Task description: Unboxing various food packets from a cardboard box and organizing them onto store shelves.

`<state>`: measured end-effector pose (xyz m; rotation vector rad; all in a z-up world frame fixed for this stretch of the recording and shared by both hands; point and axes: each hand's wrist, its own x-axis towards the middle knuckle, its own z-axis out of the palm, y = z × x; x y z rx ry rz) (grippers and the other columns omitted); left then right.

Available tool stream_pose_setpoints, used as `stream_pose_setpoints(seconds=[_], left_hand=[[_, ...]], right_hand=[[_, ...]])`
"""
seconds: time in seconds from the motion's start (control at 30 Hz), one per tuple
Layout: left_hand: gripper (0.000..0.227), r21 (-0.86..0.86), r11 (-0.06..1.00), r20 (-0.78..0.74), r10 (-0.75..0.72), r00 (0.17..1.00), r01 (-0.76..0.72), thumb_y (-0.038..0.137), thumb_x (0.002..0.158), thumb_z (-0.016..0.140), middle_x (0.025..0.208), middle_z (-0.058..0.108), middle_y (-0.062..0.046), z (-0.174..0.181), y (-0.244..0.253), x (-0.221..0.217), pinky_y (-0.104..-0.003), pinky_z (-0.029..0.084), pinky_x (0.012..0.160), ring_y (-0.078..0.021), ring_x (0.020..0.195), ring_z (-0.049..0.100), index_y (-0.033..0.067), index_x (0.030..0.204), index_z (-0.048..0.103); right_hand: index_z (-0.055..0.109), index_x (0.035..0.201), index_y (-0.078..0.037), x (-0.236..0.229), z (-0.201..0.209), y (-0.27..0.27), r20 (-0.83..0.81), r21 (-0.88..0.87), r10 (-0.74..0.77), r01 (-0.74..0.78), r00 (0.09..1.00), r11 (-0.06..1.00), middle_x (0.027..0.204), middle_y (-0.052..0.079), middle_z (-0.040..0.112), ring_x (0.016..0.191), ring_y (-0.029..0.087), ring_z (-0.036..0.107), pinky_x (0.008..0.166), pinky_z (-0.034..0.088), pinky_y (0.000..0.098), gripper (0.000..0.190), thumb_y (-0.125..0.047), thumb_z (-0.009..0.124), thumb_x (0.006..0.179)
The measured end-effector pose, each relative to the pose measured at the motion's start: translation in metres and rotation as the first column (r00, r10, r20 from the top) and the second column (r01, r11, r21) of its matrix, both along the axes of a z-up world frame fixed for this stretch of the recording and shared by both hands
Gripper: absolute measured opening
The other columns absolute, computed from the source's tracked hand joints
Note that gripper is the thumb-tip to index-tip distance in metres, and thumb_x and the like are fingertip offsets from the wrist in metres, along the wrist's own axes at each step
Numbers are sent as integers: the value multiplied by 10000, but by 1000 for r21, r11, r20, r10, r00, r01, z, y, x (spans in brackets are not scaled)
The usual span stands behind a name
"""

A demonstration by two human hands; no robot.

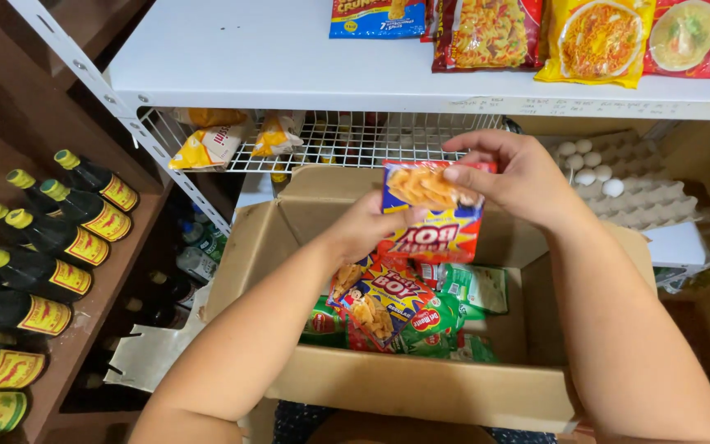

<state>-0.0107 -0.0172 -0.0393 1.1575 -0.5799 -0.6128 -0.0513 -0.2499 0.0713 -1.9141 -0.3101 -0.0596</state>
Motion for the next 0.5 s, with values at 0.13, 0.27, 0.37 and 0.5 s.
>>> stream_pose_setpoints(seconds=[0.13,0.27,0.37,0.5], left_hand=[[478,-98,995,-231,-21,973,-2,218,948,735,1230,707,-123,13,-3,0,-438,573,923,-232,1068,692,8,1353,589],[503,-169,985,-248,-14,969,-29,257,966,712,1290,694,-124,13,-10,0,-421,580,974,-214,1127,693,9,1380,572],[496,-153,988,-252,-7,968,-33,261,969,712,1283,696,-137,12,-10,2,-420,584,966,-220,1115,696,-3,1368,579],[463,-166,983,-204,48,978,-83,246,978,722,1250,704,-154,10,-15,10,-413,592,943,-224,1075,709,-27,1332,601]], right_hand=[[752,1037,-10,4,-11,-4,-196,52,-50,61,979,997,848,-4,755,732,41,649,656,550,232,204,-156,778,897],[768,1010,-29,2,-11,-6,-158,-21,-80,78,984,997,818,2,731,691,40,603,596,497,223,176,-152,798,888],[776,1004,-26,0,-14,-9,-126,-59,-127,121,984,991,800,11,718,666,38,572,561,460,218,167,-151,808,897],[771,1017,-45,2,-20,-17,-138,34,-55,60,989,998,823,-15,731,690,21,599,579,485,202,159,-141,786,891]])
